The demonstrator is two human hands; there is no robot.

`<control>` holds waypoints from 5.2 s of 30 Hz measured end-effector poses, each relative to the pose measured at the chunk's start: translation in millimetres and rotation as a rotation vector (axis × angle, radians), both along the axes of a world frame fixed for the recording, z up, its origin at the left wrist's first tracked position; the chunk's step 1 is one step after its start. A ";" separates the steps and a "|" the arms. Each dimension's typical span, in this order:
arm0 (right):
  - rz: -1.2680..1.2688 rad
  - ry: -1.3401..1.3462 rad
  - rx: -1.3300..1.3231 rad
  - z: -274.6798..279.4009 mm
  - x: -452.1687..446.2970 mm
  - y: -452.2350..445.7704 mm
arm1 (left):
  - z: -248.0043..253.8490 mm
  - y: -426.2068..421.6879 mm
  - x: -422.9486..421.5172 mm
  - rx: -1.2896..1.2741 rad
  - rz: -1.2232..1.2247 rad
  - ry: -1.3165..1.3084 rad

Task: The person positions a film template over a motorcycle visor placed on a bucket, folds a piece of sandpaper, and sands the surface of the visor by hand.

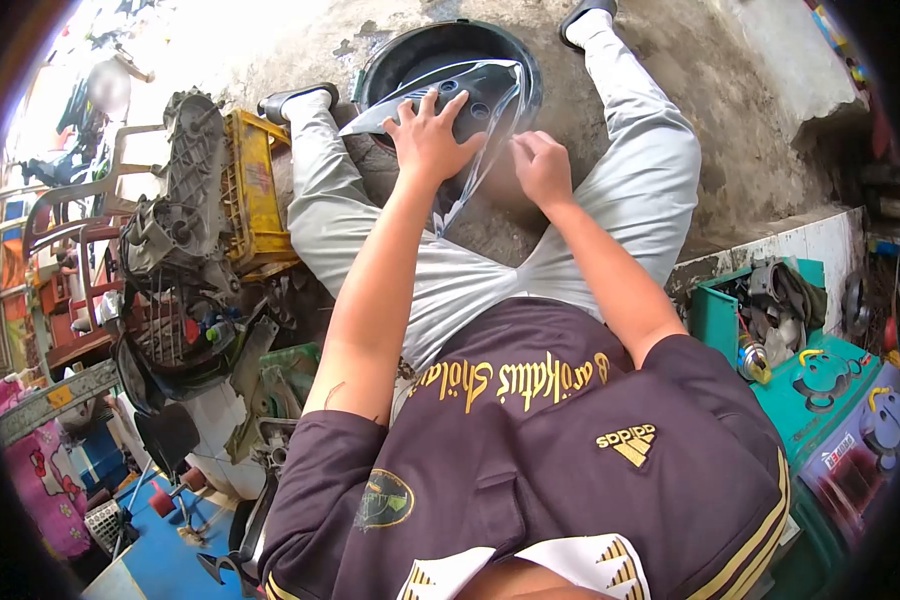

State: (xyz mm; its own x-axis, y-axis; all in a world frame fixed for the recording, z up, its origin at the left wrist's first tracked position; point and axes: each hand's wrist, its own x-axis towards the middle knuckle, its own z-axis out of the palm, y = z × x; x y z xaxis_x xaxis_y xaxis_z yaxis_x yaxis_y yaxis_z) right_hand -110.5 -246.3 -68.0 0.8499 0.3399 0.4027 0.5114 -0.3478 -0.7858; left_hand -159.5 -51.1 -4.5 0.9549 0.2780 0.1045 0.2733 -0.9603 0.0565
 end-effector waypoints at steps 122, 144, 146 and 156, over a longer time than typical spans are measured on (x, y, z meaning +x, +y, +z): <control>0.372 -0.096 -0.034 -7.2 -11.5 -8.3 | 12.8 23.0 7.3 0.013 -0.038 0.210; 0.266 -0.104 -0.031 -2.0 -16.3 -7.3 | 9.8 24.3 5.3 -0.009 -0.044 0.165; 0.450 -0.240 -0.128 -2.4 -18.4 -8.8 | 10.2 24.0 5.9 -0.002 -0.042 0.178; 0.374 -0.213 -0.087 -8.9 -13.8 -9.0 | 9.4 24.0 5.7 0.012 -0.044 0.162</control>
